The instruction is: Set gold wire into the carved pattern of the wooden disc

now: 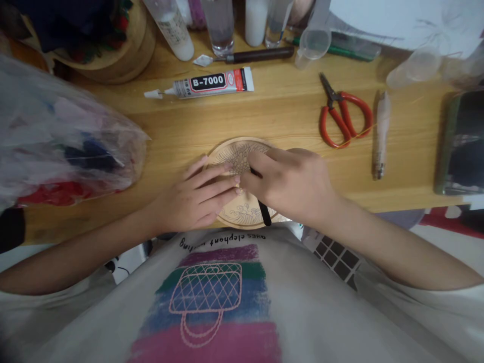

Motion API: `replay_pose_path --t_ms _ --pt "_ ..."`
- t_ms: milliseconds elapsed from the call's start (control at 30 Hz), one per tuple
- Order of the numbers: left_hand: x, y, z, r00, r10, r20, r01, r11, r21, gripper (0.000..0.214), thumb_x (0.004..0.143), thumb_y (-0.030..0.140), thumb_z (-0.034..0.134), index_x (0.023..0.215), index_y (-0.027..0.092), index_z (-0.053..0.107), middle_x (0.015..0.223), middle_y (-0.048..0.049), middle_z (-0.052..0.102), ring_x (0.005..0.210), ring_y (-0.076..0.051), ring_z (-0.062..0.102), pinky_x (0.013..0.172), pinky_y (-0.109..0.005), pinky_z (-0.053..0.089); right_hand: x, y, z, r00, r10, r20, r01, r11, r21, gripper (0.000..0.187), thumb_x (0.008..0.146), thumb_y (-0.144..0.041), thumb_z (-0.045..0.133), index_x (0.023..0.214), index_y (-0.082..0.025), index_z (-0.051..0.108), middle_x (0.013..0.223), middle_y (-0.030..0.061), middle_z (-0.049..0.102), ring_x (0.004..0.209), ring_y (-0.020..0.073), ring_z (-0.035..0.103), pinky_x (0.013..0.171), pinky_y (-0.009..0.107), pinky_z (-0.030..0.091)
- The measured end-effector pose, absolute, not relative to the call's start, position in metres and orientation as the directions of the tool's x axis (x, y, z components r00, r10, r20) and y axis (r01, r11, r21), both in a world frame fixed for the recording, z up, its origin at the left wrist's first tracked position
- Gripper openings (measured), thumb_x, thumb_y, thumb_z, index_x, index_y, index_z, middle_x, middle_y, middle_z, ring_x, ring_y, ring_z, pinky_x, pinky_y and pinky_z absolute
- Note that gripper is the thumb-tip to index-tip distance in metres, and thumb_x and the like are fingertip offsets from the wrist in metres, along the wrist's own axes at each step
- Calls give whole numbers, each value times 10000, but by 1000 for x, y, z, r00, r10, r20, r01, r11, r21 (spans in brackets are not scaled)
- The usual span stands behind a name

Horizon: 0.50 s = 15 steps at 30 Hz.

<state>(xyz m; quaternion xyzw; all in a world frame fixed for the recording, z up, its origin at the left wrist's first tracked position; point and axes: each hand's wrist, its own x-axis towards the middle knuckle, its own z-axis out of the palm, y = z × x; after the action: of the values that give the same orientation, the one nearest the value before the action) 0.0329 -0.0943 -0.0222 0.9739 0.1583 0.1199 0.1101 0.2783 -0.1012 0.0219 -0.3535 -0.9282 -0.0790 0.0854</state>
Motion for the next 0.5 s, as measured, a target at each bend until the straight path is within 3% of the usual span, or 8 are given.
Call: replay_pose_path --t_ms 267,500 --pt "33 -94 -23 919 339 202 288 -926 246 363 955 243 498 1296 160 593 1369 -85 636 1326 -289 527 1176 -530 332 273 -100 26 -685 721 105 724 689 -5 357 915 -66 446 697 -230 676 620 -5 582 566 126 442 509 292 176" --pt "33 -95 -23 921 339 192 291 -926 239 362 964 248 483 1299 171 598 1376 -67 634 1344 -281 514 1190 -520 322 276 -104 24 -705 691 156 708 700 94 314 929 -107 502 709 -235 686 624 -19 584 573 123 438 518 297 174"
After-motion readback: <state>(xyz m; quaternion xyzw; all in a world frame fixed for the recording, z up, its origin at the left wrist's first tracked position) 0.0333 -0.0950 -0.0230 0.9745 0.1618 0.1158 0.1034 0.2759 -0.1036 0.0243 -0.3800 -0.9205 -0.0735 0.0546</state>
